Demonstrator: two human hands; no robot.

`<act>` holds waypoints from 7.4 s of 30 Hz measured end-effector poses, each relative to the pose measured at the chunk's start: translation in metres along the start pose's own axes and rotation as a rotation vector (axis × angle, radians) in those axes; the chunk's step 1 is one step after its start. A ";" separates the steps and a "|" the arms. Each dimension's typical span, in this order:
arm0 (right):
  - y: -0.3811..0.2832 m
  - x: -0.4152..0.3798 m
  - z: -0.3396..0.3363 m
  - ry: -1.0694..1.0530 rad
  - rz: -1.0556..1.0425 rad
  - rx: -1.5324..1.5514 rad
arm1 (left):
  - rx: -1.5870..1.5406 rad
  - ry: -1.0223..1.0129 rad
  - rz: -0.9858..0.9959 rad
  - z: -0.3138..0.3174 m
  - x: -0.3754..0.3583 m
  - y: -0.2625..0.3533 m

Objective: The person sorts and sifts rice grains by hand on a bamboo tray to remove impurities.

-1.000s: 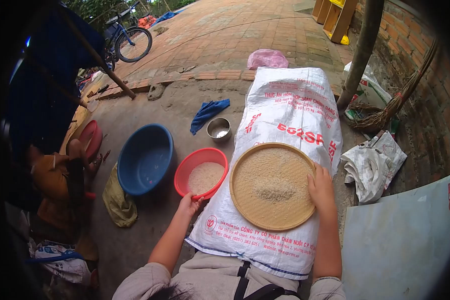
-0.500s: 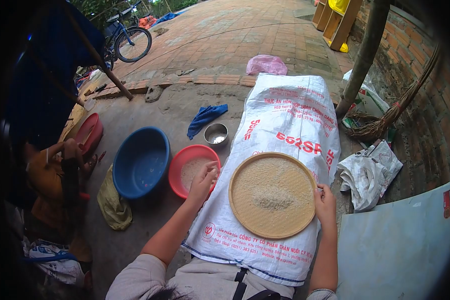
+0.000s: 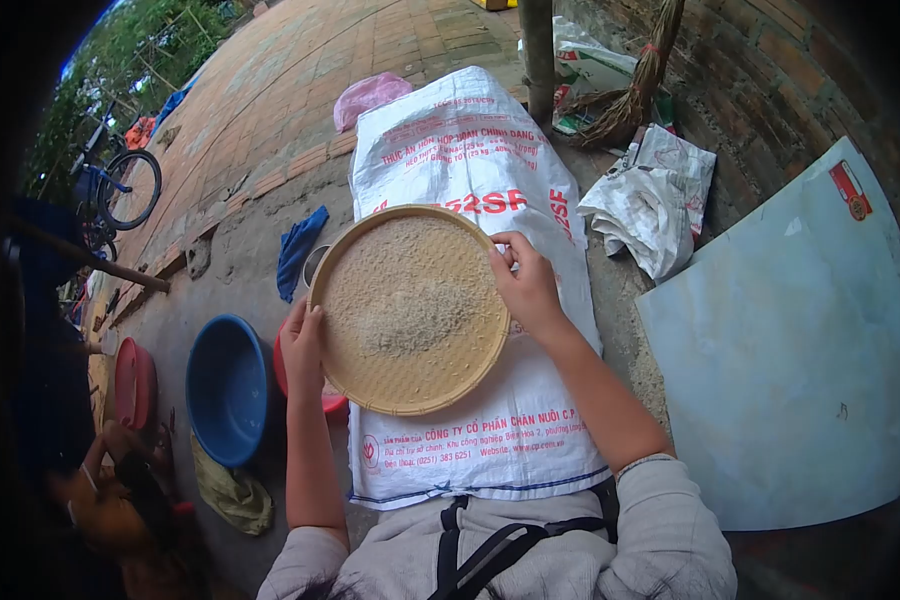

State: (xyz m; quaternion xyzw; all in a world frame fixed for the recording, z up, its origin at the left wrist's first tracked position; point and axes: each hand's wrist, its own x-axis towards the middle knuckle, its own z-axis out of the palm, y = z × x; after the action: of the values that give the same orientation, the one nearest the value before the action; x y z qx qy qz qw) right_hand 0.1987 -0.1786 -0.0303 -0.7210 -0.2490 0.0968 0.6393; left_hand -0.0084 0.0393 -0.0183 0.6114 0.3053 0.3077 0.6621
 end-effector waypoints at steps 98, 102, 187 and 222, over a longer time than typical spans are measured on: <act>-0.025 -0.024 -0.054 -0.201 0.288 0.025 | -0.158 -0.163 -0.190 0.018 -0.005 0.003; -0.026 -0.023 -0.070 -0.395 0.322 -0.234 | 0.068 -0.183 -0.126 0.014 -0.019 -0.018; -0.053 -0.031 0.031 -0.242 -0.595 -0.314 | -0.956 -0.338 -0.590 0.104 -0.027 -0.029; -0.054 -0.030 -0.001 -0.206 -0.584 -0.288 | -0.889 -0.399 -0.718 0.123 -0.032 -0.007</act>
State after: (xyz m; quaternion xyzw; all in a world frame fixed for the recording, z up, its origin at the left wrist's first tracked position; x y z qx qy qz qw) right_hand 0.1610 -0.1909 0.0167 -0.6887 -0.5195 -0.0540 0.5029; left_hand 0.0676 -0.0621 -0.0160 0.1808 0.2046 0.0422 0.9611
